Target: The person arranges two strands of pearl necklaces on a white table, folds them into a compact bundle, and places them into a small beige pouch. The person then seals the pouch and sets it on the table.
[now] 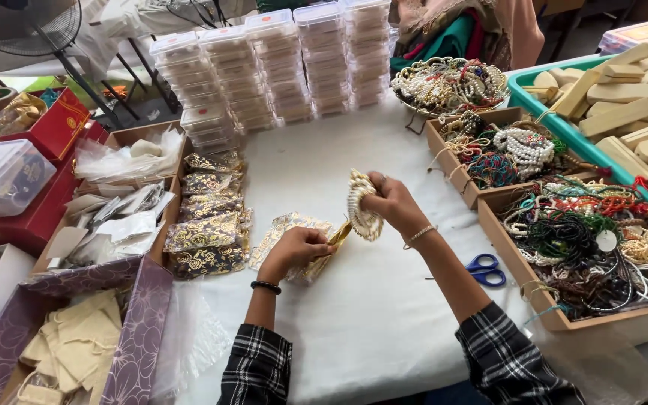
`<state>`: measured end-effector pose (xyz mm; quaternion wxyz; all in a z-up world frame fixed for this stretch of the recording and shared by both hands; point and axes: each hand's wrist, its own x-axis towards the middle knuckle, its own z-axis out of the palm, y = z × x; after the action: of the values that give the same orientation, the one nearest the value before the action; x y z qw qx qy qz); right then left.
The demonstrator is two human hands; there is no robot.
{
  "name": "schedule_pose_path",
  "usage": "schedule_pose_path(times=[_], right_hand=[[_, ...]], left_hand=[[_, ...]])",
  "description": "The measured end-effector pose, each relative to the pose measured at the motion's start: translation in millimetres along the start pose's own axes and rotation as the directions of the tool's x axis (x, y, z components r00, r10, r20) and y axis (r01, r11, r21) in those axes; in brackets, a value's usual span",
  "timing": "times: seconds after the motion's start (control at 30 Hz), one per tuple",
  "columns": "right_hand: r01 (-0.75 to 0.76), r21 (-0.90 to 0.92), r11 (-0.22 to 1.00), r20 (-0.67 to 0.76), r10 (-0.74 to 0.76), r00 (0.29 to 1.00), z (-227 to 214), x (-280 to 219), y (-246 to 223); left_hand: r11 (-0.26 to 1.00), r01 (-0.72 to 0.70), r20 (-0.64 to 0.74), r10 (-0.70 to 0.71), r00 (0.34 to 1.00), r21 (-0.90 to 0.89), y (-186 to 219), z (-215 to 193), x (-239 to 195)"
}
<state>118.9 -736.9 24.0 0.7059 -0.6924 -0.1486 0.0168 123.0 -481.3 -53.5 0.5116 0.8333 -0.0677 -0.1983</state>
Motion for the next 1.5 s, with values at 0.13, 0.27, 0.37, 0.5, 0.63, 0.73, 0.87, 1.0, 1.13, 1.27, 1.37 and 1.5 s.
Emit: schedule_pose_path(times=[0.13,0.27,0.37,0.5,0.63,0.73,0.87,1.0,1.13,1.27,1.37,1.5], right_hand=[[0.084,-0.027,0.996,0.089,-0.081,0.993,28,13,-52],[0.178,0.004,0.984,0.170,-0.176,0.970,45,27,-76],[0.309,-0.211,0.927,0.208,-0.266,0.941,51,28,-88],[0.514,-0.643,0.568,0.253,-0.476,0.842,57,19,-91],[0.501,-0.738,0.451,0.262,-0.494,0.829,58,12,-93],[0.403,-0.793,0.458,0.216,-0.408,0.887,61,1,-106],[0.287,-0.815,0.504,0.142,-0.305,0.942,64,-2,-106],[0.312,-0.848,0.429,0.197,-0.291,0.936,61,8,-89],[0.298,-0.860,0.414,0.185,-0.293,0.938,64,12,-83],[0.255,-0.834,0.490,0.088,-0.338,0.937,67,18,-72],[0.235,-0.822,0.518,0.060,-0.332,0.941,66,26,-54],[0.218,-0.837,0.503,0.102,-0.247,0.964,65,37,-28]], left_hand=[[0.980,0.045,0.051,-0.036,0.998,-0.195,-18,-1,5],[0.927,0.059,0.072,-0.034,0.997,-0.369,-16,5,2],[0.956,0.013,0.038,-0.002,0.999,-0.294,-17,10,4],[0.876,0.034,0.086,0.008,0.996,-0.482,-9,12,4],[0.776,0.001,0.110,0.088,0.990,-0.630,-46,10,28],[0.746,-0.140,0.028,0.208,0.978,-0.651,-41,5,27],[0.764,-0.075,-0.020,0.081,0.996,-0.641,-23,5,7],[0.883,-0.079,-0.092,0.041,0.995,-0.463,-19,4,4],[0.820,-0.137,-0.088,0.106,0.990,-0.556,-11,6,-1],[0.910,-0.076,-0.104,0.036,0.994,-0.408,-10,8,1],[0.918,-0.068,-0.122,0.022,0.992,-0.390,-13,10,1],[0.919,-0.059,-0.185,-0.016,0.983,-0.389,-29,12,15]])
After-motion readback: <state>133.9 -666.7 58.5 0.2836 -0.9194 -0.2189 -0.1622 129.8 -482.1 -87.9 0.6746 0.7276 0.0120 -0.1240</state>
